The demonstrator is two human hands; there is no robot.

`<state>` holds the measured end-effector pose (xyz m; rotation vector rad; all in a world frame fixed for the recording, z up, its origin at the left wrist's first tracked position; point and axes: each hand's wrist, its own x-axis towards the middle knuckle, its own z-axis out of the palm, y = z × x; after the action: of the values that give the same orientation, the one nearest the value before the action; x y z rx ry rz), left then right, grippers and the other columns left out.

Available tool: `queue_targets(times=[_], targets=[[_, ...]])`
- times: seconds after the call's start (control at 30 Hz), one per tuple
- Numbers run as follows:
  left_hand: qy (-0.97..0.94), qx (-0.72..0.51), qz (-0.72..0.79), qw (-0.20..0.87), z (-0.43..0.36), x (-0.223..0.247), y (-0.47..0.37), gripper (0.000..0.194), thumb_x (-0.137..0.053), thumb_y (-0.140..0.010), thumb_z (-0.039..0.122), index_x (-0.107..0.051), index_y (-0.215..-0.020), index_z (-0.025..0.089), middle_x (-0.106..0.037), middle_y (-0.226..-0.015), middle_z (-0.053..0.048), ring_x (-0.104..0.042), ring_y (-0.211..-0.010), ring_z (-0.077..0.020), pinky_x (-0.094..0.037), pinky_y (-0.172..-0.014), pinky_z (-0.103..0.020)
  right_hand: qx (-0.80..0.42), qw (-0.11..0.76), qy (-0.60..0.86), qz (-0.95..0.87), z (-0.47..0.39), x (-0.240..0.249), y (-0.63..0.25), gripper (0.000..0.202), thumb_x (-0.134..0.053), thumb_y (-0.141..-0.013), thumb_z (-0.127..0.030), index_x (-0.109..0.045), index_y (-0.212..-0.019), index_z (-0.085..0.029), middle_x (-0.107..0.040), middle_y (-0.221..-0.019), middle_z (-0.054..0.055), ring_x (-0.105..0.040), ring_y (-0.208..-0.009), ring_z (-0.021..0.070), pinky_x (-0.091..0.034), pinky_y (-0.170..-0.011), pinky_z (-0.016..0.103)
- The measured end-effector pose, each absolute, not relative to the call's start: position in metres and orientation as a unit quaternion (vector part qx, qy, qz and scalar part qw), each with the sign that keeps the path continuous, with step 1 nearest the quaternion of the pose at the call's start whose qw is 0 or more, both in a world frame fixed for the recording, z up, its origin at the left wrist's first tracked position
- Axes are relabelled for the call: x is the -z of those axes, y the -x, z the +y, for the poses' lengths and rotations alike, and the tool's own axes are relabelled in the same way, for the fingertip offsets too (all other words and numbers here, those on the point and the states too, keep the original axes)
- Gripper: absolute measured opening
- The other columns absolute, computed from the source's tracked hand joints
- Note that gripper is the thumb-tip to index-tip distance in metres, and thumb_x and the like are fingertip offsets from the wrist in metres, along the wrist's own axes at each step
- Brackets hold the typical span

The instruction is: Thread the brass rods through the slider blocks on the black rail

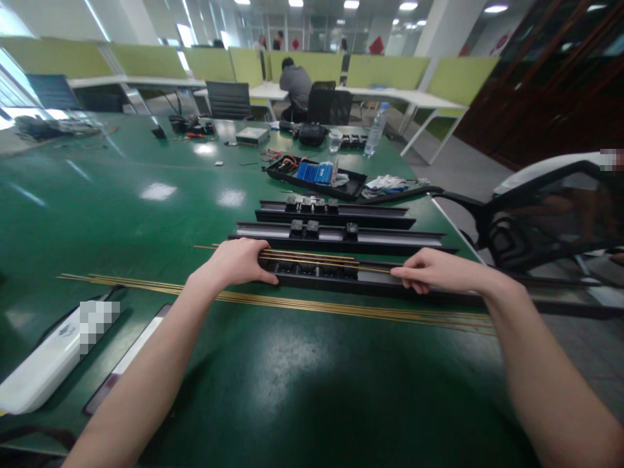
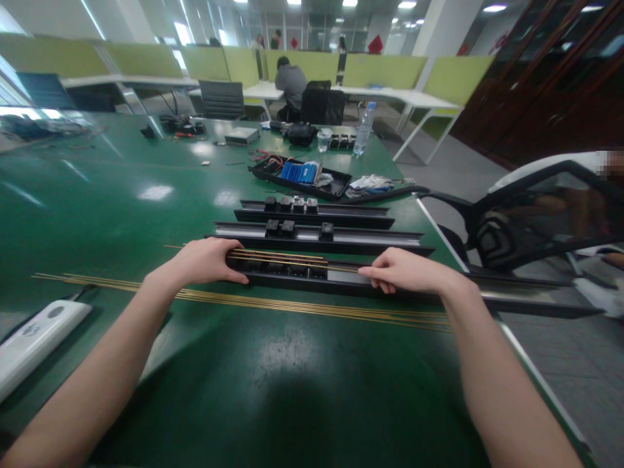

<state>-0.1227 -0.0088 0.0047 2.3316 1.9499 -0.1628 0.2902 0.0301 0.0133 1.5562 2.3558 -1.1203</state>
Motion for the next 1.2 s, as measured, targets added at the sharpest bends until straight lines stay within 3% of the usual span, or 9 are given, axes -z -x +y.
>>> queue_targets(times=[0.93, 1.2], targets=[[-0.767, 0.055, 0.637, 0.055, -0.008, -0.005, 0.122, 0.072, -0.064, -0.061, 0.08, -0.066, -0.109, 0.027, -0.074, -0.112, -0.007, -0.068, -0.101, -0.032, -0.052, -0.08, -0.038, 0.379, 0.071, -0.522, 0.761, 0.028, -0.018, -0.295, 0.055, -0.056, -0.084, -0.071, -0.07, -0.076, -0.018, -0.065, -0.061, 0.002, -0.057, -0.059, 0.0165, -0.045, -0.062, 0.028], [-0.769, 0.052, 0.635, 0.045, -0.006, -0.001, 0.125, 0.074, -0.064, -0.06, 0.081, -0.065, -0.111, 0.028, -0.074, -0.113, -0.007, -0.068, -0.101, -0.0324, -0.052, -0.078, -0.038, 0.305, 0.024, -0.538, 0.785, 0.03, -0.024, -0.291, 0.051, -0.056, -0.086, -0.069, -0.074, -0.091, -0.021, -0.075, -0.088, 0.005, -0.066, -0.082, 0.0248, -0.045, -0.071, 0.032]])
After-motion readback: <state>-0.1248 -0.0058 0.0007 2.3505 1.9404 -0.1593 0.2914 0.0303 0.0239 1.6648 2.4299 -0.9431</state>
